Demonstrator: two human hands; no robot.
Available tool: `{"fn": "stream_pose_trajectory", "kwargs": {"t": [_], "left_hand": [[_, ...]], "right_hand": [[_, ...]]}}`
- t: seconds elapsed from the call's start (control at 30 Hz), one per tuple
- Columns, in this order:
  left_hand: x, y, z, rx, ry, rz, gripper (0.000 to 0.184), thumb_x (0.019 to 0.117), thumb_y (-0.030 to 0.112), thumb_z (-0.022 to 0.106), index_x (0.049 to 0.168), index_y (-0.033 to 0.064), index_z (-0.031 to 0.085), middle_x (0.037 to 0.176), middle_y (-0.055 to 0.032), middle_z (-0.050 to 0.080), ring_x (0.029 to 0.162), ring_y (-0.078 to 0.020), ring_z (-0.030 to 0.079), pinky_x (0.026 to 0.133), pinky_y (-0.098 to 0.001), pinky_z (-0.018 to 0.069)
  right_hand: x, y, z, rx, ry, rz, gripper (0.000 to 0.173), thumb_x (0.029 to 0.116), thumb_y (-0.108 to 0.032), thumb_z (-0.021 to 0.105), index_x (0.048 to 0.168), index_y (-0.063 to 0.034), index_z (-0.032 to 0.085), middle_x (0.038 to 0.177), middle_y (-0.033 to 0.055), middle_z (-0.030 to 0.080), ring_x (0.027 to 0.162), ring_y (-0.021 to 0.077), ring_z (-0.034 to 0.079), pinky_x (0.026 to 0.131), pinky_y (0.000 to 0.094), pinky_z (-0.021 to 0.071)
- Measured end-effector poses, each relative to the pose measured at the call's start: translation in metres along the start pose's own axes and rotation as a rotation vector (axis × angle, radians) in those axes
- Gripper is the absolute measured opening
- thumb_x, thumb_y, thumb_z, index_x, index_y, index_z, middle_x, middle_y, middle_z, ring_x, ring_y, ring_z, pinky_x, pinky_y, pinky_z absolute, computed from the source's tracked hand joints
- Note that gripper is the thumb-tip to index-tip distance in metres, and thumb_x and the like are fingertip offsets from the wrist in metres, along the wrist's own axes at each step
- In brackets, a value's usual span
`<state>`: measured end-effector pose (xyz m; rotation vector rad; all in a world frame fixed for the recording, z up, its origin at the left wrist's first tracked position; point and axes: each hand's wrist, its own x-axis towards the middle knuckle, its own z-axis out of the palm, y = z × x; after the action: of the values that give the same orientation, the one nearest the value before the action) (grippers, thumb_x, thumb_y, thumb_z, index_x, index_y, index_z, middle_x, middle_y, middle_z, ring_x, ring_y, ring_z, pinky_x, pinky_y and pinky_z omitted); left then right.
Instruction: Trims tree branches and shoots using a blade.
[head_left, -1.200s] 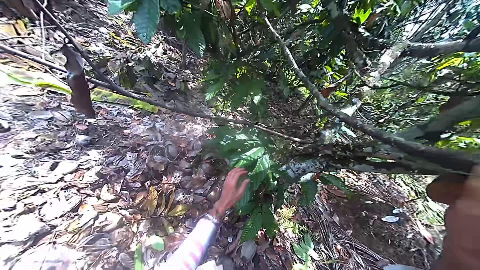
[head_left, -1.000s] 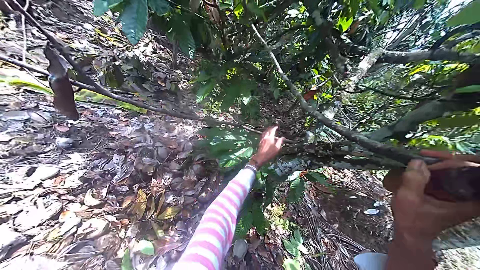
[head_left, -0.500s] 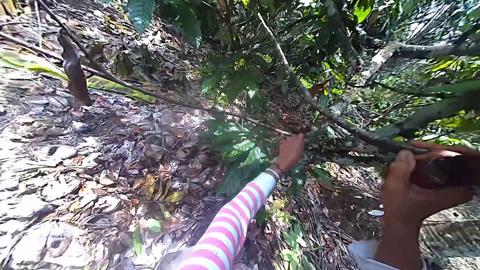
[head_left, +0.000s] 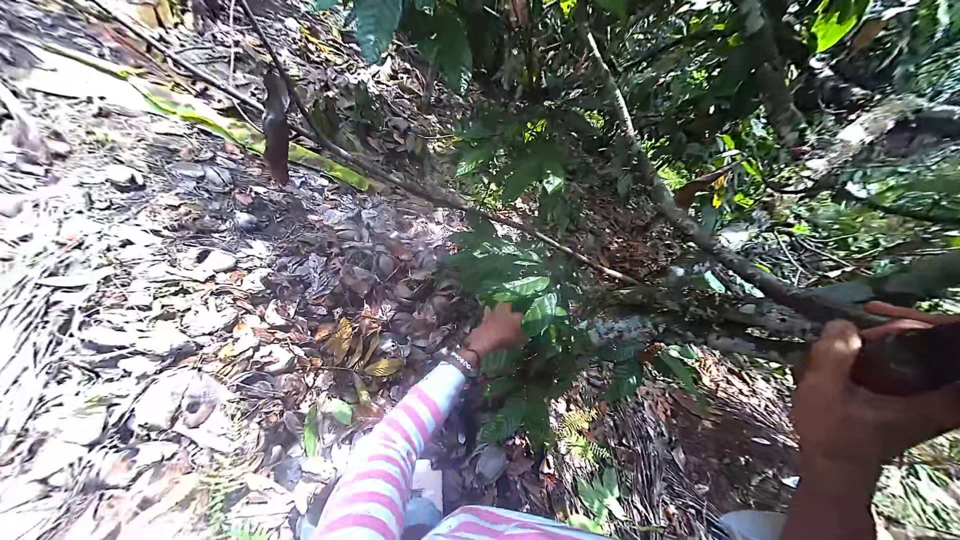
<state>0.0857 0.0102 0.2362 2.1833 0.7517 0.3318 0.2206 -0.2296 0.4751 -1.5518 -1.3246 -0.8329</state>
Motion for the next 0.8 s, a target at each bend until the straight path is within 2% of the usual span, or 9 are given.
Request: {"fn": "stream_pose_trajectory", "kwargs": {"t": [0.07, 0.17, 0.3, 0.4, 0.5, 0.57, 0.63, 0.7, 0.8], "left_hand": [[0.031, -0.017, -0.044, 0.063, 0.339, -0.019, 0.053, 0.0974, 0.031, 0.069, 0.137, -0.0035, 0.060, 0.147, -0.0342, 0.048, 0.145, -0.0527, 0.035, 0.115, -0.0732, 0.0269], [0.071, -0.048, -0.127, 0.217, 0.630, -0.142, 0.059, 0.0945, 0.017, 0.068, 0.144, -0.0096, 0.049, 0.154, -0.0378, 0.036, 0.150, -0.0540, 0.024, 0.118, -0.0726, 0.0203], [0.107, -0.113, -0.194, 0.390, 0.592, -0.257, 0.067, 0.0968, 0.011, 0.060, 0.157, -0.0030, 0.033, 0.163, -0.0315, 0.028, 0.156, -0.0485, 0.013, 0.122, -0.0705, 0.0043], [0.108, -0.164, -0.200, 0.381, 0.550, -0.263, 0.048, 0.1040, 0.016, 0.052, 0.151, 0.0034, 0.049, 0.156, -0.0313, 0.041, 0.153, -0.0500, 0.022, 0.120, -0.0735, -0.0024], [0.089, -0.208, -0.146, 0.359, 0.415, -0.300, 0.041, 0.1055, 0.021, 0.052, 0.140, -0.0001, 0.058, 0.140, -0.0346, 0.055, 0.140, -0.0533, 0.042, 0.120, -0.0734, 0.0039], [0.059, -0.245, -0.056, 0.293, 0.274, -0.342, 0.040, 0.1050, 0.026, 0.055, 0.138, 0.0043, 0.060, 0.126, -0.0334, 0.064, 0.127, -0.0546, 0.054, 0.116, -0.0767, 0.0163], [0.022, -0.270, 0.045, 0.196, 0.066, -0.460, 0.047, 0.1087, 0.036, 0.046, 0.145, 0.0077, 0.055, 0.130, -0.0303, 0.064, 0.129, -0.0511, 0.054, 0.114, -0.0725, 0.0287], [-0.014, -0.290, 0.114, 0.063, -0.046, -0.590, 0.054, 0.1112, 0.042, 0.036, 0.149, 0.0062, 0.048, 0.133, -0.0299, 0.062, 0.129, -0.0494, 0.056, 0.107, -0.0688, 0.0397], [-0.063, -0.316, 0.131, -0.103, 0.042, -0.720, 0.053, 0.1127, 0.038, 0.031, 0.151, 0.0031, 0.045, 0.133, -0.0332, 0.060, 0.126, -0.0520, 0.057, 0.103, -0.0686, 0.0431]], "right_hand": [[0.001, 0.001, 0.001, 0.001, 0.008, 0.013, 0.056, 0.0935, -0.017, 0.068, 0.123, 0.0259, 0.047, 0.110, 0.0249, 0.062, 0.102, 0.0058, 0.060, 0.094, 0.0197, 0.0489], [0.002, 0.004, 0.004, -0.014, 0.019, 0.006, 0.055, 0.0928, -0.015, 0.067, 0.124, 0.0248, 0.047, 0.109, 0.0239, 0.061, 0.100, 0.0066, 0.060, 0.092, 0.0213, 0.0501], [0.000, 0.010, 0.007, -0.011, 0.037, 0.006, 0.054, 0.0910, -0.015, 0.067, 0.126, 0.0200, 0.046, 0.112, 0.0153, 0.060, 0.099, 0.0022, 0.058, 0.093, 0.0205, 0.0498], [0.001, 0.017, 0.009, -0.010, 0.051, -0.029, 0.050, 0.0927, -0.013, 0.066, 0.126, 0.0179, 0.045, 0.115, 0.0107, 0.060, 0.104, 0.0019, 0.058, 0.096, 0.0222, 0.0501], [0.003, 0.026, 0.009, -0.041, 0.057, -0.035, 0.045, 0.0948, -0.017, 0.064, 0.123, 0.0155, 0.050, 0.116, 0.0106, 0.061, 0.104, 0.0043, 0.060, 0.096, 0.0243, 0.0507], [0.002, 0.032, 0.008, -0.030, 0.065, -0.009, 0.045, 0.0952, -0.018, 0.065, 0.124, 0.0143, 0.051, 0.116, 0.0122, 0.062, 0.106, 0.0097, 0.062, 0.099, 0.0284, 0.0517], [0.001, 0.034, 0.010, -0.004, 0.078, 0.026, 0.048, 0.0957, -0.017, 0.067, 0.127, 0.0141, 0.049, 0.119, 0.0132, 0.062, 0.108, 0.0131, 0.063, 0.099, 0.0315, 0.0527], [0.000, 0.032, 0.013, 0.017, 0.097, 0.045, 0.049, 0.0938, -0.017, 0.069, 0.127, 0.0128, 0.048, 0.119, 0.0128, 0.062, 0.109, 0.0156, 0.063, 0.100, 0.0338, 0.0532], [0.002, 0.037, 0.013, 0.019, 0.106, 0.011, 0.046, 0.0923, -0.016, 0.069, 0.124, 0.0112, 0.050, 0.116, 0.0120, 0.062, 0.109, 0.0175, 0.064, 0.099, 0.0349, 0.0540]]}}
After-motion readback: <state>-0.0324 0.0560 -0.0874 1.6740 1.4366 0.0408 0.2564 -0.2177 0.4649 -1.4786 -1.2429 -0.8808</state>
